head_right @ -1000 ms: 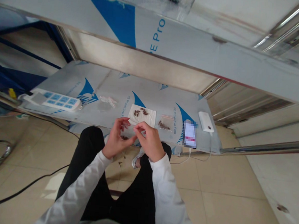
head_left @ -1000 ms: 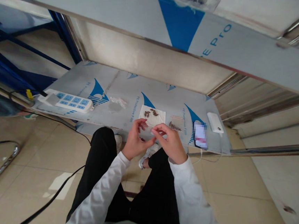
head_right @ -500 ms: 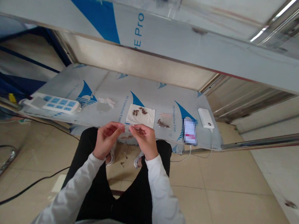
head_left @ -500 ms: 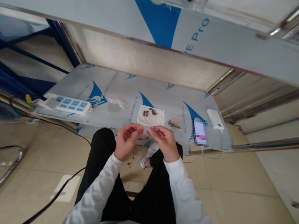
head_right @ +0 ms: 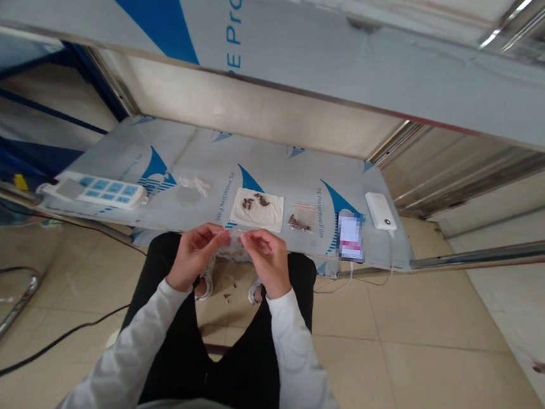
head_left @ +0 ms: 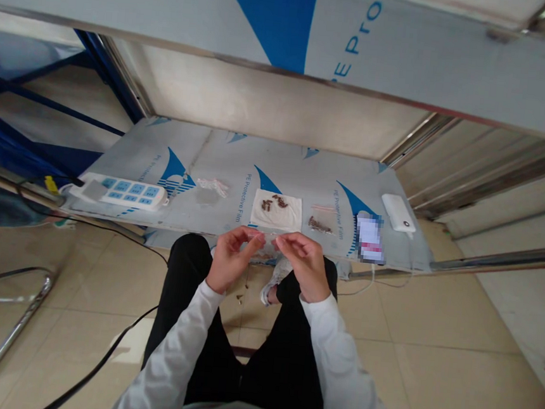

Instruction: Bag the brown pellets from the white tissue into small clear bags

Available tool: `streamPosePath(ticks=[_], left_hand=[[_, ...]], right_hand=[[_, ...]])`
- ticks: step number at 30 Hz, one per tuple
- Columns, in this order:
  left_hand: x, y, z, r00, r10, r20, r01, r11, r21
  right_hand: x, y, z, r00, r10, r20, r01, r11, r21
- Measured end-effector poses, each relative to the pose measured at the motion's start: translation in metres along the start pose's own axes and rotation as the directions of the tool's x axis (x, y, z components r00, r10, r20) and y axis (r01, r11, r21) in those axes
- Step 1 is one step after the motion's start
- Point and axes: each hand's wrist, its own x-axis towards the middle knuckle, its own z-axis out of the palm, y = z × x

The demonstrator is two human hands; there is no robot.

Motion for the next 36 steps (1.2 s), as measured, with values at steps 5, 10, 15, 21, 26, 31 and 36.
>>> streamPosePath(ticks=[5, 10, 15, 21, 26, 31, 36], left_hand=[[-0.001, 0.007, 0.000, 0.998, -0.041, 0.040, 0.040, 0.999, 0.016], [-0.001, 0.008, -0.001, 0.999, -0.033, 0.024, 0.032, 0.999, 0.043], [-0.003, 0.006, -0.001, 0.999, -0.014, 0.049, 0.010, 0.997, 0.070], [-0.005, 0.004, -0.001, 0.998, 0.043, 0.045, -0.047, 0.995, 0.087], [-0.007, 0.007, 0.001, 0.999, 0.038, 0.038, -0.041, 0.995, 0.087], [-0.009, 0.014, 0.002, 0.996, 0.013, 0.089, -0.022, 0.995, 0.098], [-0.010, 0.019, 0.003, 0.996, 0.034, 0.078, -0.046, 0.986, 0.161]], right_hand=[[0.000, 0.002, -0.003, 1.000, -0.020, 0.024, 0.021, 0.999, -0.032], [-0.002, 0.005, -0.003, 0.999, -0.036, 0.018, 0.035, 0.999, 0.012], [-0.006, 0.003, -0.002, 0.998, -0.066, -0.011, 0.066, 0.998, -0.003], [-0.010, -0.005, -0.002, 0.999, -0.034, 0.025, 0.034, 0.999, 0.006], [-0.012, -0.007, 0.002, 0.999, -0.040, -0.016, 0.040, 0.999, -0.012], [-0.013, -0.010, 0.003, 0.995, -0.098, -0.015, 0.096, 0.991, -0.098], [-0.018, -0.011, 0.004, 0.996, -0.093, -0.009, 0.091, 0.990, -0.103]])
